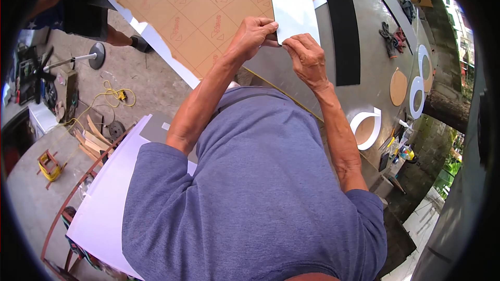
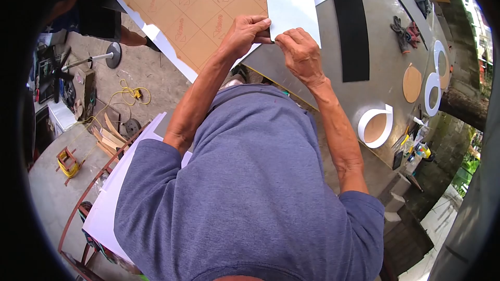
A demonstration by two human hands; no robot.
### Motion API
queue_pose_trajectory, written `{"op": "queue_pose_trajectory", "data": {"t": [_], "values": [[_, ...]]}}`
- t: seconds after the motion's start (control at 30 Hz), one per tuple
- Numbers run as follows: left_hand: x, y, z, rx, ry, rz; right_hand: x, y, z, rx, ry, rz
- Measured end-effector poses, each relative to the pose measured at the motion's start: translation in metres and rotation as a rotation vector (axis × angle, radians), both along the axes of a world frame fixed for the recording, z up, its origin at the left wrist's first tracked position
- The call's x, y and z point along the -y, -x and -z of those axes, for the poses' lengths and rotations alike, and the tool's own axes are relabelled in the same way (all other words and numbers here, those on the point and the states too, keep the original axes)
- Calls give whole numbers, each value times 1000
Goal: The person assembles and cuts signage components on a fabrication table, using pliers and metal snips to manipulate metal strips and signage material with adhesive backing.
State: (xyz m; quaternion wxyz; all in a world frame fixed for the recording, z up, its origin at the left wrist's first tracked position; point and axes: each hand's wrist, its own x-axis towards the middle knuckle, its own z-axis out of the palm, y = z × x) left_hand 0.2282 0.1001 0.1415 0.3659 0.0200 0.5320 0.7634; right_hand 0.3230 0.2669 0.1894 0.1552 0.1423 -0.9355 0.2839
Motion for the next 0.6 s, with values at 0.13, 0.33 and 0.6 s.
{"op": "queue_pose_trajectory", "data": {"t": [0.13,0.33,0.6], "values": [[2,1,13,13,-5,17,2,3,3,23,-1,-37],[4,-5,13,85,-76,6,3,0,25,90,62,39],[7,-18,38,-189,34,263,-1,-18,75,267,265,182]]}}
